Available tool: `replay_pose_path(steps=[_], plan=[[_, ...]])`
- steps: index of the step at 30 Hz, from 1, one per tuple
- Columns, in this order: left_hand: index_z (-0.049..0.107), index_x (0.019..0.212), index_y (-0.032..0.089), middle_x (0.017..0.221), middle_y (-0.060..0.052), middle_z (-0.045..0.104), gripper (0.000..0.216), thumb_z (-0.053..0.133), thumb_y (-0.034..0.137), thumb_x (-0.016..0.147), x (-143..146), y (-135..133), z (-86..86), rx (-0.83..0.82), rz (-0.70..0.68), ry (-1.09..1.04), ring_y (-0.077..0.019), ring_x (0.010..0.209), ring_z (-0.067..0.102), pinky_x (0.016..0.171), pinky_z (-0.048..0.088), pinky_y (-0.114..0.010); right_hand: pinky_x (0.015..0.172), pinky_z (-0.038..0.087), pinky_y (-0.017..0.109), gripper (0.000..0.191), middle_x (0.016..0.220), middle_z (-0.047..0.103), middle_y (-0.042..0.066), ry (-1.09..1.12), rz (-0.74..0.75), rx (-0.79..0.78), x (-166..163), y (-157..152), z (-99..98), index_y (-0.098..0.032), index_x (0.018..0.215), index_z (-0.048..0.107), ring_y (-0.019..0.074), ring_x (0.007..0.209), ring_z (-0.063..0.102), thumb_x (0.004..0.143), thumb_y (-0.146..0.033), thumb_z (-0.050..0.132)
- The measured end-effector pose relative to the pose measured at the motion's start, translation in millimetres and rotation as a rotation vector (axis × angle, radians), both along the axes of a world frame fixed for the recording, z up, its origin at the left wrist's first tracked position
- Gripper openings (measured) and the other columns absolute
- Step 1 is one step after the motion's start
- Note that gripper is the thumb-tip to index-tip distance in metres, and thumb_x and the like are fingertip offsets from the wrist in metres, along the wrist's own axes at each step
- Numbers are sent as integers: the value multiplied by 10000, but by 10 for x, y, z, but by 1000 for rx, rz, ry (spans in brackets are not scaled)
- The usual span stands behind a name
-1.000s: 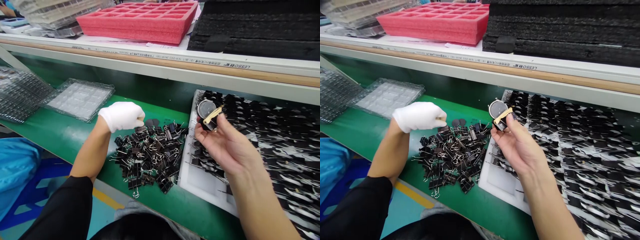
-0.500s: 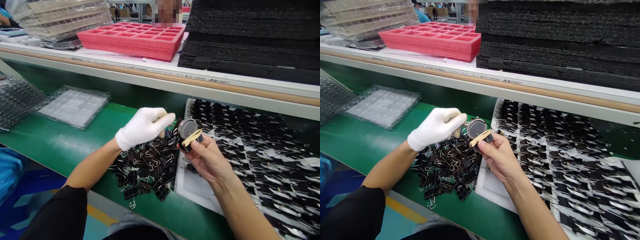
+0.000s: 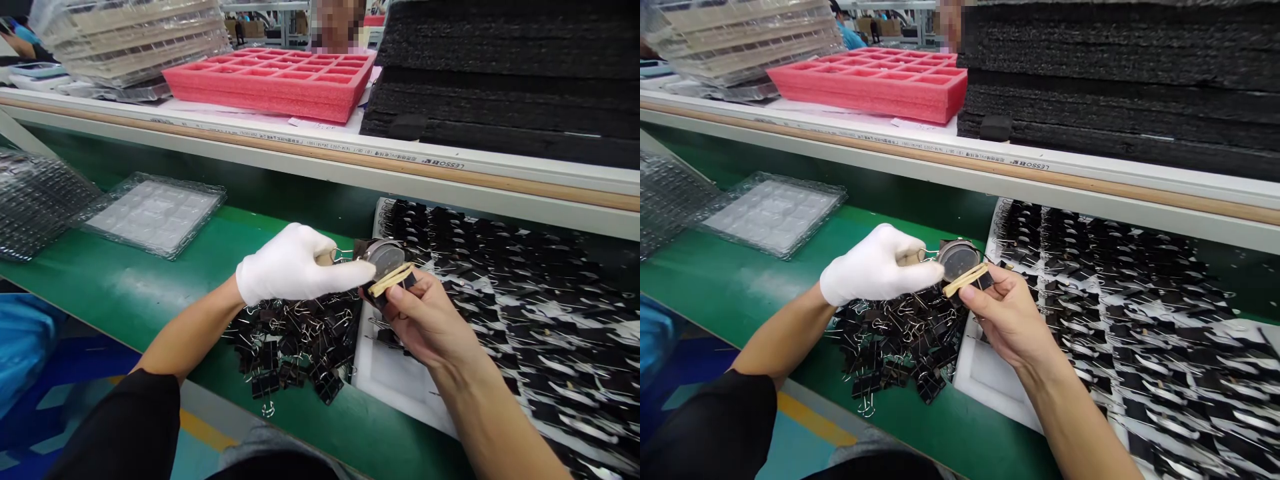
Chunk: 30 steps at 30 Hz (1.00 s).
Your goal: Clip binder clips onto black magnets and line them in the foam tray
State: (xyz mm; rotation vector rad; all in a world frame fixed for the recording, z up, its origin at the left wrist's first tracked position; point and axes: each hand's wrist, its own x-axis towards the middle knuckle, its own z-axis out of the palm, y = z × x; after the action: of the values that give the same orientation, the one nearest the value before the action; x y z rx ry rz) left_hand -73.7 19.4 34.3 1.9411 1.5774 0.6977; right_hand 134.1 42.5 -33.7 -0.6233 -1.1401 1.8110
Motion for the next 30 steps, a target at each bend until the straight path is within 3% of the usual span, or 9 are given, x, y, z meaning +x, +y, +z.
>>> replay_pose_path(steps=[8,15,21,23,27,30], plan=[[273,543,205,543,46,232,512,584,442,874,-12,-34,32,60,-85,54,-88,569,195,517,155,-296,747,624,251,336,837,800,34,-42,31,37,31,-9,-7,-264,893,837,177,786,755,670,-450,1007],[254,558,213,568,49,209,436,538,382,842,-43,13,37,92,-53,15,-87,578,199,513,178,-279,692,639,266,315,756,754,-1,9,55,-5,71,-21,76,-277,864,811,146,666,698,688,-462,995],[217,544,218,551,44,220,469,541,411,823,-19,-7,60,131,45,-44,-76,548,240,508,199,-259,760,657,297,327,994,779,24,-127,-67,-25,198,37,214,-308,935,827,187,839,701,703,-482,977],[246,526,214,537,42,244,498,562,445,833,-54,18,96,103,47,-19,-76,539,258,505,213,-256,733,655,277,329,988,768,21,-152,-69,-33,234,71,221,-315,935,833,181,837,686,693,-480,983],[439,522,192,516,21,408,540,570,563,891,-438,239,47,-1,109,42,-86,502,362,507,290,-252,656,632,211,364,917,745,16,-171,-13,-111,265,85,175,-290,919,840,137,771,652,661,-487,1004],[519,512,197,445,-11,436,642,475,670,943,-964,438,-198,-189,297,99,-121,438,427,505,355,-283,642,614,186,402,975,760,27,-235,1,-155,231,77,164,-260,976,834,122,783,655,673,-463,1004]])
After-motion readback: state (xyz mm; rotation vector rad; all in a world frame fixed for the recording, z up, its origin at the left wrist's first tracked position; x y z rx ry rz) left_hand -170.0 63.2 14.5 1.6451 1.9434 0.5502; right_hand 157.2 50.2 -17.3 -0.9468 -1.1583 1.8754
